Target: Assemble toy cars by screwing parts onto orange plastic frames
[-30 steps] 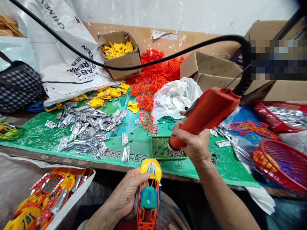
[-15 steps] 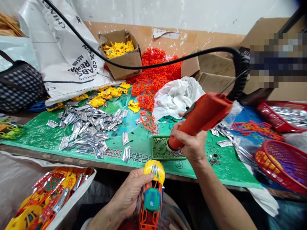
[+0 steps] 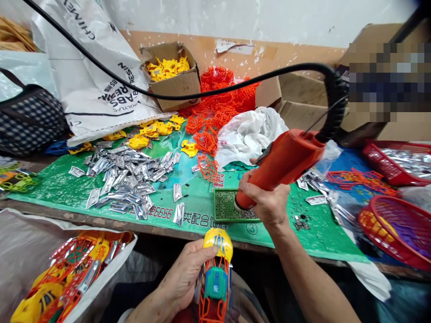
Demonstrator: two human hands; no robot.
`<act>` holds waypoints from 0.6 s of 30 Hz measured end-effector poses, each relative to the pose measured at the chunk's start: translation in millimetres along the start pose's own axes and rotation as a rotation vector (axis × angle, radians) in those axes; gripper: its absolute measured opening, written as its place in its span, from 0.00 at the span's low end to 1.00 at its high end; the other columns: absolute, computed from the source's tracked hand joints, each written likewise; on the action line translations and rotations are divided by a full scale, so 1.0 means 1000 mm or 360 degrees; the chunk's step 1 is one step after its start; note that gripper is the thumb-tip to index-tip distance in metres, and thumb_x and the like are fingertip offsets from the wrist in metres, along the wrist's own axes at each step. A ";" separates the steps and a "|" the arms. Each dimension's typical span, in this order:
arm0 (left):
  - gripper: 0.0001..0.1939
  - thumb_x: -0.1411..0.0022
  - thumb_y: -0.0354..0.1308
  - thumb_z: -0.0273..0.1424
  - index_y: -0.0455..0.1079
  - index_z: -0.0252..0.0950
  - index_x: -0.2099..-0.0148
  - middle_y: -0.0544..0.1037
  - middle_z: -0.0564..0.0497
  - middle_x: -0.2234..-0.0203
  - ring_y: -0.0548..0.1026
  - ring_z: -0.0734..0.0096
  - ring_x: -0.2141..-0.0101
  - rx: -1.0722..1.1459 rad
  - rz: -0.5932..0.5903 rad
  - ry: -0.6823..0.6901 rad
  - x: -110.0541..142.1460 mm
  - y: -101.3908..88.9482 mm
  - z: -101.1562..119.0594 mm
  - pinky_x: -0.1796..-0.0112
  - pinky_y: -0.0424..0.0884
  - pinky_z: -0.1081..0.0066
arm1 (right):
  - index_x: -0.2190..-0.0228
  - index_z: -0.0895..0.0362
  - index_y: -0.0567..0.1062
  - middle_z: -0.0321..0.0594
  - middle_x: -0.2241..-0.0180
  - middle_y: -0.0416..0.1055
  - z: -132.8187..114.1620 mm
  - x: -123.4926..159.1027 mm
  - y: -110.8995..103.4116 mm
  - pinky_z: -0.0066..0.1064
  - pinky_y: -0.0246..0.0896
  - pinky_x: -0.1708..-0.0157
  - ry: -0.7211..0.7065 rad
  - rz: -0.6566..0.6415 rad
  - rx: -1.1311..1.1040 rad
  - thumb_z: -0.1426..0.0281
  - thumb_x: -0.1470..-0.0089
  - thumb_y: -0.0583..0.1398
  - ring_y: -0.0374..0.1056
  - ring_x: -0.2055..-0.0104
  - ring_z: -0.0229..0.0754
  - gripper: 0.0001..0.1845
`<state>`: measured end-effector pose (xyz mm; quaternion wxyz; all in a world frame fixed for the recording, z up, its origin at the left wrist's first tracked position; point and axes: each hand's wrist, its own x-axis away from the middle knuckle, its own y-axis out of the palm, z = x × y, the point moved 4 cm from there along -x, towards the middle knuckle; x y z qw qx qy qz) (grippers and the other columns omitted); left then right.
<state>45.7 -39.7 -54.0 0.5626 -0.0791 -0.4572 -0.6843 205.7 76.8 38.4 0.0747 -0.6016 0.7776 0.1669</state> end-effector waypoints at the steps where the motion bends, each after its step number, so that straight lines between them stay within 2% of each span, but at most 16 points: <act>1: 0.13 0.50 0.70 0.36 0.77 0.29 0.70 0.77 0.49 0.82 0.71 0.76 0.81 0.0007 0.0006 0.0009 0.000 0.000 -0.001 0.76 0.68 0.78 | 0.80 0.56 0.75 0.33 0.79 0.71 0.000 -0.001 0.000 0.33 0.63 0.76 0.0009 -0.0005 -0.0008 0.75 0.64 0.68 0.65 0.77 0.37 0.06; 4: 0.13 0.50 0.70 0.36 0.77 0.30 0.70 0.76 0.50 0.81 0.70 0.77 0.81 0.0028 0.0024 0.0050 0.002 0.000 -0.004 0.77 0.67 0.78 | 0.80 0.56 0.75 0.32 0.79 0.71 -0.003 -0.005 -0.002 0.33 0.63 0.76 0.0001 0.0000 -0.0071 0.76 0.64 0.68 0.64 0.78 0.36 0.07; 8: 0.13 0.49 0.70 0.36 0.78 0.30 0.69 0.77 0.50 0.80 0.70 0.78 0.80 0.0040 0.0036 0.0093 0.007 0.000 -0.007 0.76 0.67 0.78 | 0.80 0.56 0.75 0.32 0.79 0.70 -0.022 -0.003 -0.005 0.34 0.64 0.74 -0.0014 -0.0026 -0.0206 0.76 0.63 0.67 0.66 0.78 0.37 0.06; 10: 0.13 0.51 0.71 0.36 0.78 0.30 0.69 0.76 0.51 0.80 0.70 0.78 0.80 0.0061 0.0052 0.0095 0.009 0.001 -0.008 0.76 0.67 0.78 | 0.76 0.56 0.76 0.32 0.79 0.70 -0.034 0.005 -0.004 0.34 0.65 0.74 0.0049 -0.0075 -0.0306 0.76 0.63 0.67 0.66 0.78 0.37 0.08; 15: 0.15 0.57 0.73 0.36 0.78 0.30 0.70 0.77 0.51 0.80 0.70 0.77 0.81 0.0108 0.0115 0.0082 0.011 0.004 -0.009 0.77 0.66 0.77 | 0.56 0.49 0.73 0.29 0.75 0.72 -0.049 0.038 0.004 0.35 0.66 0.70 0.0195 -0.0291 -0.0450 0.76 0.61 0.66 0.66 0.74 0.38 0.27; 18: 0.17 0.58 0.74 0.36 0.78 0.29 0.69 0.78 0.50 0.79 0.70 0.78 0.81 0.0151 0.0104 0.0065 0.011 0.005 -0.009 0.78 0.65 0.77 | 0.55 0.48 0.72 0.29 0.74 0.71 -0.047 0.051 0.006 0.36 0.67 0.67 0.0204 -0.0354 -0.0390 0.75 0.59 0.67 0.66 0.73 0.38 0.27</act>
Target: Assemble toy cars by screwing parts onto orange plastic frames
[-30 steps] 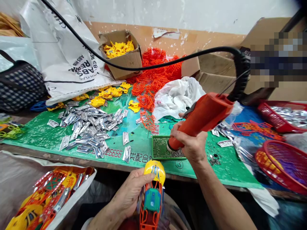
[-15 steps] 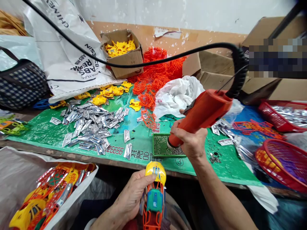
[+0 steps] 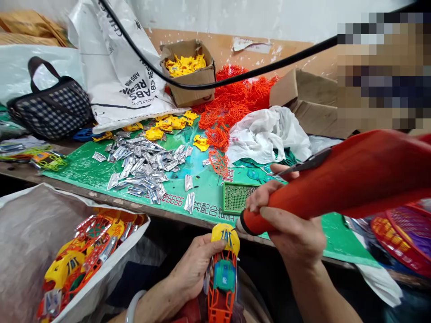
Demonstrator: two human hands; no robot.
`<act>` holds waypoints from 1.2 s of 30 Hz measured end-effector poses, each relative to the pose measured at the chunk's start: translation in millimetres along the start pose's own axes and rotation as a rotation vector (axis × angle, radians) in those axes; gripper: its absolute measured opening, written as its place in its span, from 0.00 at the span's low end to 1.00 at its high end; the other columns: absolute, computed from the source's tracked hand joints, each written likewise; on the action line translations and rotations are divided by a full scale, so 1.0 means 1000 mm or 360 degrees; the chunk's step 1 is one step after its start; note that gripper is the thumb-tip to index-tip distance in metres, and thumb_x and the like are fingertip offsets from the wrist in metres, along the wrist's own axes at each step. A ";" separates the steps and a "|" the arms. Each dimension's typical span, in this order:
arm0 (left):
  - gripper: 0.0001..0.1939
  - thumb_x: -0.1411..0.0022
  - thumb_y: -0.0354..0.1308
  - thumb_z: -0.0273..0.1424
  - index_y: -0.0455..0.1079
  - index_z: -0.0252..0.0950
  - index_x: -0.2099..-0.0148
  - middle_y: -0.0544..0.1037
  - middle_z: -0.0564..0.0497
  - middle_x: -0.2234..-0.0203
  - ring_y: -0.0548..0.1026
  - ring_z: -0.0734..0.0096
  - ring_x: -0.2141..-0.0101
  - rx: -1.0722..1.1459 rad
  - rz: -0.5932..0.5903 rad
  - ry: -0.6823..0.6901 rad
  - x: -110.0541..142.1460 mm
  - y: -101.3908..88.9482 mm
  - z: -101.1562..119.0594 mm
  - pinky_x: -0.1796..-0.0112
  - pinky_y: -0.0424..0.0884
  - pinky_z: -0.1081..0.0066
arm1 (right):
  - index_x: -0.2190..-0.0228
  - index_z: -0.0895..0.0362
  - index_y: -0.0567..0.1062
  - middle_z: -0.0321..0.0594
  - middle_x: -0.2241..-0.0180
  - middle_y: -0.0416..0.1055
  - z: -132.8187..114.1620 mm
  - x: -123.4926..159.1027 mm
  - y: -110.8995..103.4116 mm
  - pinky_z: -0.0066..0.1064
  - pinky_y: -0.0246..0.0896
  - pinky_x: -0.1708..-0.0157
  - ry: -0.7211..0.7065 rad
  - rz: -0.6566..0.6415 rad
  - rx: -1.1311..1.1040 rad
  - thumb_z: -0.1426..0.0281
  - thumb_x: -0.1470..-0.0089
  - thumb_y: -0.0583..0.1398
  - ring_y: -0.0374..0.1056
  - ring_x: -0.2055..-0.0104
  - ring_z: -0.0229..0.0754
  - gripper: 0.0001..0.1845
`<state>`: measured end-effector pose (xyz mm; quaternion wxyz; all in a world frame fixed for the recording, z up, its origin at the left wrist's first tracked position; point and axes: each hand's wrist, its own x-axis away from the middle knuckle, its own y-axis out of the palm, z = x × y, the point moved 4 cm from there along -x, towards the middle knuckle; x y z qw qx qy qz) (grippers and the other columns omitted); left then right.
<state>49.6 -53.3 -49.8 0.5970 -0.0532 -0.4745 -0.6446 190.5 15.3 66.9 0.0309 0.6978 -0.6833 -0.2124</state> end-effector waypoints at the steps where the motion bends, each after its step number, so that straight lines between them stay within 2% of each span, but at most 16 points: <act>1: 0.18 0.58 0.74 0.36 0.78 0.29 0.69 0.78 0.50 0.79 0.70 0.78 0.81 0.0009 -0.0006 0.0000 0.000 0.000 0.000 0.78 0.65 0.77 | 0.57 0.49 0.73 0.30 0.73 0.70 0.002 0.002 0.001 0.37 0.67 0.66 -0.0006 -0.0008 0.0029 0.74 0.58 0.67 0.66 0.72 0.38 0.24; 4: 0.19 0.59 0.74 0.37 0.79 0.28 0.68 0.78 0.49 0.78 0.70 0.76 0.80 0.0006 -0.0011 0.0009 0.001 0.000 0.000 0.77 0.65 0.77 | 0.66 0.52 0.74 0.32 0.74 0.69 0.006 0.003 0.002 0.39 0.68 0.65 -0.0028 -0.0017 0.0105 0.72 0.58 0.68 0.66 0.71 0.40 0.14; 6: 0.19 0.59 0.74 0.37 0.79 0.27 0.67 0.79 0.48 0.78 0.71 0.76 0.79 -0.0014 -0.0002 0.0018 0.001 0.000 0.001 0.77 0.66 0.76 | 0.68 0.53 0.74 0.33 0.74 0.69 0.008 0.003 0.004 0.38 0.68 0.65 -0.0015 -0.0027 0.0126 0.71 0.58 0.68 0.66 0.71 0.39 0.12; 10: 0.18 0.59 0.73 0.36 0.79 0.27 0.69 0.78 0.48 0.78 0.70 0.76 0.79 -0.0030 0.0007 0.0036 0.001 0.000 0.003 0.76 0.66 0.76 | 0.66 0.52 0.73 0.31 0.73 0.69 0.013 0.004 0.006 0.38 0.68 0.66 0.0020 -0.0072 0.0128 0.71 0.57 0.67 0.66 0.72 0.39 0.13; 21: 0.18 0.57 0.73 0.36 0.78 0.26 0.67 0.77 0.48 0.78 0.69 0.77 0.80 0.0006 -0.0044 0.0041 -0.001 -0.004 -0.001 0.77 0.64 0.76 | 0.72 0.53 0.73 0.34 0.74 0.69 0.023 0.007 0.004 0.39 0.70 0.63 -0.0022 -0.0175 0.0276 0.70 0.57 0.67 0.67 0.71 0.40 0.07; 31: 0.19 0.56 0.73 0.35 0.78 0.25 0.65 0.78 0.47 0.77 0.70 0.76 0.80 0.0037 -0.0043 0.0045 -0.003 -0.005 -0.004 0.77 0.65 0.76 | 0.73 0.53 0.72 0.33 0.73 0.68 0.022 0.007 0.008 0.38 0.71 0.67 -0.0027 -0.0181 0.0309 0.74 0.56 0.65 0.68 0.71 0.40 0.07; 36: 0.18 0.57 0.74 0.35 0.77 0.27 0.67 0.77 0.48 0.78 0.70 0.76 0.81 0.0080 -0.0051 0.0046 -0.003 -0.004 -0.004 0.78 0.65 0.76 | 0.76 0.54 0.72 0.33 0.73 0.68 0.019 0.005 0.016 0.35 0.68 0.71 0.0011 -0.0252 0.0322 0.76 0.56 0.65 0.67 0.73 0.39 0.07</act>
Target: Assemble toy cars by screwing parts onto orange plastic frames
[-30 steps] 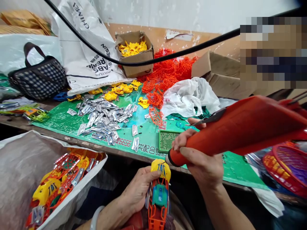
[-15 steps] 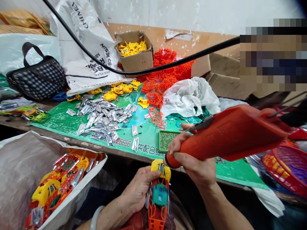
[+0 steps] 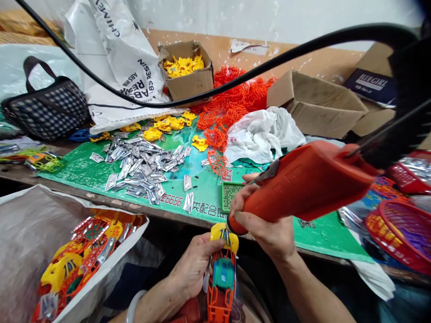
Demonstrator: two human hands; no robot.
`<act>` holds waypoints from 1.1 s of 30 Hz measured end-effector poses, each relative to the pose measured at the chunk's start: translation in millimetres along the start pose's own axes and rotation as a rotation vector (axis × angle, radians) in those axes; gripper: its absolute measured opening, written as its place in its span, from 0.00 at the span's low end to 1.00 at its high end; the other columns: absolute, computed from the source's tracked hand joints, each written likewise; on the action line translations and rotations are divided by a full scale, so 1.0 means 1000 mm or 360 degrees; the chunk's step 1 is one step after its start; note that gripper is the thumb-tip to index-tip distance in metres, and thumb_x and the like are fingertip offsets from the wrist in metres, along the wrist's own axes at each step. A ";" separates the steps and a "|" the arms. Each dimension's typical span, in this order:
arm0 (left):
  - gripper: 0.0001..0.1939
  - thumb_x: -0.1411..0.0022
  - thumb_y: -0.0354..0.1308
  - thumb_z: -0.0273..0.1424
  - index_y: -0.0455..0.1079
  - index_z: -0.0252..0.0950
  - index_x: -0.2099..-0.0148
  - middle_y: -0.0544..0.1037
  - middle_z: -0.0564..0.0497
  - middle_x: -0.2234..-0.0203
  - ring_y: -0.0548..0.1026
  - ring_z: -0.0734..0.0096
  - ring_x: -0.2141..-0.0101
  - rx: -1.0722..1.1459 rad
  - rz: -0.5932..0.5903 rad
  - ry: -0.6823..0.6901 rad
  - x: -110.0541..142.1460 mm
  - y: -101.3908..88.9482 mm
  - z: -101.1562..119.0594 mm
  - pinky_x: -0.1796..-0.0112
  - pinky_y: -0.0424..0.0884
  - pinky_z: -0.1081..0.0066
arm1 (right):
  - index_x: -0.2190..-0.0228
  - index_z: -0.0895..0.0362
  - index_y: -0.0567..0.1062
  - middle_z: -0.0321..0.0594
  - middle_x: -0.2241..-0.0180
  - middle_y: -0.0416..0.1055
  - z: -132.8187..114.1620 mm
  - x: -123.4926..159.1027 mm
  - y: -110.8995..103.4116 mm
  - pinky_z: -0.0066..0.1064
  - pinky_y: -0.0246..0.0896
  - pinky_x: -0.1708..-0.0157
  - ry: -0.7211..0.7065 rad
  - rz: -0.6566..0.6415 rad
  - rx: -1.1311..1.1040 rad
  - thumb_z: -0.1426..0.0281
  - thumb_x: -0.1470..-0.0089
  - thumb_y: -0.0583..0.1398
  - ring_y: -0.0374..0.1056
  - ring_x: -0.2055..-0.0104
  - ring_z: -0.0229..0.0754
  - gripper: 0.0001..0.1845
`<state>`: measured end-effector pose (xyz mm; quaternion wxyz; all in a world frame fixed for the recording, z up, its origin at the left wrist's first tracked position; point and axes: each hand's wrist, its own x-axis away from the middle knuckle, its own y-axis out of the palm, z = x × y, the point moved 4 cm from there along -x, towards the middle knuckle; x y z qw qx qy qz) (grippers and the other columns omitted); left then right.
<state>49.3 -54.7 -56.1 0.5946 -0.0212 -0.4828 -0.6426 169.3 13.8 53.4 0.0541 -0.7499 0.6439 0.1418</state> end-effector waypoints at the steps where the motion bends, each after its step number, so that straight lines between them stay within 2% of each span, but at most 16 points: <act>1: 0.18 0.57 0.74 0.35 0.77 0.27 0.68 0.77 0.48 0.78 0.70 0.76 0.81 0.0006 0.0000 0.0005 0.000 0.000 0.000 0.78 0.65 0.75 | 0.76 0.54 0.72 0.33 0.73 0.68 -0.001 0.000 0.001 0.35 0.68 0.71 0.0003 0.0002 0.0015 0.76 0.57 0.65 0.67 0.73 0.39 0.07; 7: 0.17 0.56 0.74 0.35 0.77 0.28 0.68 0.76 0.49 0.79 0.69 0.77 0.81 0.0018 -0.0011 0.0033 -0.001 0.000 0.000 0.79 0.65 0.76 | 0.76 0.54 0.73 0.33 0.73 0.69 0.001 0.002 0.004 0.37 0.69 0.68 -0.0038 0.0037 0.0068 0.77 0.57 0.64 0.68 0.72 0.39 0.06; 11: 0.18 0.55 0.74 0.35 0.78 0.26 0.65 0.78 0.48 0.77 0.70 0.78 0.80 -0.0006 -0.0046 0.0045 -0.001 -0.002 0.003 0.78 0.65 0.78 | 0.75 0.54 0.73 0.33 0.74 0.68 -0.001 -0.001 -0.003 0.38 0.69 0.67 -0.0059 0.0067 0.0021 0.73 0.56 0.65 0.67 0.71 0.40 0.05; 14: 0.18 0.53 0.73 0.35 0.78 0.27 0.64 0.78 0.47 0.76 0.71 0.78 0.80 -0.0063 0.0015 0.0003 -0.003 -0.004 0.005 0.78 0.66 0.78 | 0.73 0.53 0.73 0.31 0.75 0.68 -0.006 -0.013 -0.019 0.39 0.69 0.65 -0.0159 0.0300 -0.0021 0.73 0.57 0.65 0.67 0.73 0.39 0.06; 16: 0.17 0.53 0.72 0.36 0.78 0.27 0.64 0.78 0.48 0.77 0.70 0.78 0.81 -0.0113 0.0037 -0.0020 -0.004 -0.004 0.006 0.79 0.66 0.78 | 0.74 0.54 0.73 0.31 0.76 0.69 -0.008 -0.024 -0.032 0.38 0.68 0.66 -0.0257 0.0488 0.0003 0.74 0.58 0.65 0.67 0.74 0.38 0.06; 18: 0.16 0.52 0.72 0.36 0.78 0.28 0.66 0.78 0.49 0.78 0.71 0.78 0.81 -0.0134 0.0013 -0.0028 -0.005 -0.002 0.008 0.78 0.67 0.78 | 0.78 0.55 0.73 0.32 0.77 0.70 -0.005 -0.035 -0.041 0.37 0.67 0.70 -0.0321 0.0578 0.0022 0.75 0.59 0.66 0.66 0.76 0.38 0.06; 25: 0.14 0.49 0.70 0.37 0.76 0.31 0.66 0.77 0.50 0.80 0.73 0.74 0.81 -0.0103 -0.0027 -0.0076 -0.007 0.001 0.007 0.78 0.69 0.76 | 0.81 0.57 0.74 0.34 0.77 0.70 0.018 -0.045 -0.048 0.34 0.64 0.73 -0.0245 0.0546 0.0001 0.75 0.60 0.67 0.66 0.75 0.37 0.06; 33: 0.14 0.50 0.71 0.36 0.77 0.30 0.67 0.77 0.50 0.80 0.72 0.76 0.81 -0.0146 -0.0027 -0.0069 -0.006 -0.001 0.006 0.77 0.69 0.77 | 0.80 0.56 0.73 0.34 0.77 0.71 0.026 -0.043 -0.048 0.34 0.66 0.74 -0.0196 0.0555 0.0097 0.73 0.61 0.67 0.66 0.75 0.38 0.06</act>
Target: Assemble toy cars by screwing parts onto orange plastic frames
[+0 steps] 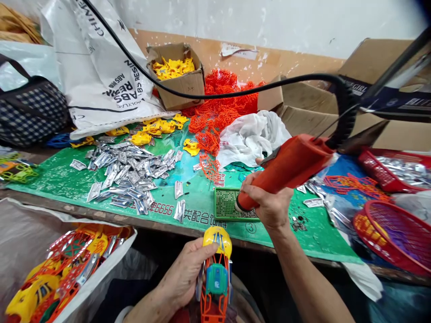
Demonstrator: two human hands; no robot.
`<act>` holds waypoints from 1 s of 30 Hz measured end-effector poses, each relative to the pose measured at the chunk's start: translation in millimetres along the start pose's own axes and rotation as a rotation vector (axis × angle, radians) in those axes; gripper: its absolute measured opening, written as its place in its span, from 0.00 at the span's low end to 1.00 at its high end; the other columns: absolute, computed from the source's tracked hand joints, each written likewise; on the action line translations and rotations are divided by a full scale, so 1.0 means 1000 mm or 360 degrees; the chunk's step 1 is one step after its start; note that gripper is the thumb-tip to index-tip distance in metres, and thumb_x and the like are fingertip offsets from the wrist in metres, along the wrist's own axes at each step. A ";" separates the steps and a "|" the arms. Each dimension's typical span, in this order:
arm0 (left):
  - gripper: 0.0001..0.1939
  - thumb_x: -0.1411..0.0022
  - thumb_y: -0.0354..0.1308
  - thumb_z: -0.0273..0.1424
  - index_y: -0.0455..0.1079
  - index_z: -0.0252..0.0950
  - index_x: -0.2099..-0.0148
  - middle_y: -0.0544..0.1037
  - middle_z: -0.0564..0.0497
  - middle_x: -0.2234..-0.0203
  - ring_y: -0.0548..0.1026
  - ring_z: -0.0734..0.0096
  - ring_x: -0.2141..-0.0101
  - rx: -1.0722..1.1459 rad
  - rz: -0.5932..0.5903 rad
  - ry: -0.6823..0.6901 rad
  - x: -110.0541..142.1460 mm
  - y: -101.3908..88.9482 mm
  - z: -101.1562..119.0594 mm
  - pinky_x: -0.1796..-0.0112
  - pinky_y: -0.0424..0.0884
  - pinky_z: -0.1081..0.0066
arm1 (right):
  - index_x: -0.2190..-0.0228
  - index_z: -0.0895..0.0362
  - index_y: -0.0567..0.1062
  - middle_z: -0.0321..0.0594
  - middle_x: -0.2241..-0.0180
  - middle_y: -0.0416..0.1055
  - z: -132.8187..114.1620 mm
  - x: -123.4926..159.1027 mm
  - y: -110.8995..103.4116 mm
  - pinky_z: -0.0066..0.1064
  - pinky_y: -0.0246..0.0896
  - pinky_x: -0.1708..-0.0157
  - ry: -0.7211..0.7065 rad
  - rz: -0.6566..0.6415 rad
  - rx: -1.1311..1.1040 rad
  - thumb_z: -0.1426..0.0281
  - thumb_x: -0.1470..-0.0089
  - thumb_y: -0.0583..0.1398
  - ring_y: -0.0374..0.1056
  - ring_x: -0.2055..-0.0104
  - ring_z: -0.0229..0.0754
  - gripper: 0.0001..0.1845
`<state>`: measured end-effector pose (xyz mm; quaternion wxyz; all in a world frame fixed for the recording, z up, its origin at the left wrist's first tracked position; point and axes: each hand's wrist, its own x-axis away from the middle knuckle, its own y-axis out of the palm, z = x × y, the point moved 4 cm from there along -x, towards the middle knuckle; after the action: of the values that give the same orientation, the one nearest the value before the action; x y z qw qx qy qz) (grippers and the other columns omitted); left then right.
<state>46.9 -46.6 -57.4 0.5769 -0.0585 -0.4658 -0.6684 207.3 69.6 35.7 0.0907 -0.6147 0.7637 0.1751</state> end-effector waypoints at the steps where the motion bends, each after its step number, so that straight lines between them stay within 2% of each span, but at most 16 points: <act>1: 0.14 0.50 0.71 0.36 0.77 0.30 0.68 0.77 0.50 0.80 0.72 0.76 0.81 0.0002 -0.0004 -0.0003 0.000 0.000 0.000 0.77 0.69 0.77 | 0.80 0.57 0.74 0.34 0.77 0.71 0.000 0.000 0.000 0.34 0.66 0.74 0.0004 0.0013 0.0001 0.73 0.61 0.67 0.66 0.75 0.38 0.06; 10: 0.13 0.47 0.69 0.36 0.78 0.30 0.64 0.79 0.48 0.77 0.74 0.75 0.79 -0.0044 -0.0039 0.0006 -0.003 -0.001 0.003 0.76 0.70 0.77 | 0.81 0.56 0.74 0.34 0.78 0.71 -0.001 0.000 0.000 0.34 0.65 0.76 -0.0001 0.0067 0.0057 0.74 0.64 0.68 0.65 0.76 0.38 0.06; 19: 0.17 0.51 0.70 0.38 0.76 0.30 0.64 0.79 0.46 0.77 0.76 0.68 0.80 -0.0028 -0.0017 -0.0011 -0.003 0.000 0.003 0.77 0.72 0.72 | 0.78 0.56 0.75 0.33 0.78 0.72 -0.003 0.000 0.001 0.33 0.65 0.75 -0.0013 0.0083 0.0069 0.75 0.64 0.67 0.65 0.77 0.38 0.07; 24: 0.17 0.52 0.71 0.37 0.77 0.29 0.65 0.79 0.47 0.78 0.75 0.70 0.81 -0.0024 0.0013 0.0008 -0.004 0.000 0.003 0.77 0.71 0.74 | 0.80 0.56 0.73 0.33 0.79 0.70 -0.020 0.001 -0.004 0.35 0.65 0.74 0.0020 0.0044 -0.0118 0.74 0.62 0.67 0.66 0.77 0.38 0.06; 26: 0.17 0.53 0.72 0.36 0.77 0.29 0.65 0.80 0.47 0.78 0.75 0.71 0.80 0.0000 0.0027 0.0016 -0.005 0.000 0.003 0.77 0.71 0.75 | 0.75 0.54 0.74 0.31 0.78 0.70 -0.033 0.008 -0.003 0.35 0.66 0.73 0.0081 -0.0043 -0.0285 0.75 0.62 0.66 0.66 0.77 0.37 0.08; 30: 0.17 0.56 0.74 0.34 0.78 0.28 0.67 0.80 0.48 0.77 0.74 0.75 0.80 0.0084 0.0064 0.0025 -0.004 0.000 0.003 0.76 0.71 0.77 | 0.57 0.48 0.73 0.29 0.75 0.72 -0.054 0.033 0.000 0.35 0.67 0.70 0.0224 -0.0291 -0.0477 0.76 0.59 0.66 0.67 0.74 0.38 0.25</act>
<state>46.7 -41.3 -58.0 0.5952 -0.0473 -0.4774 -0.6446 203.4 19.2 73.7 -0.0399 -0.6989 0.6745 0.2346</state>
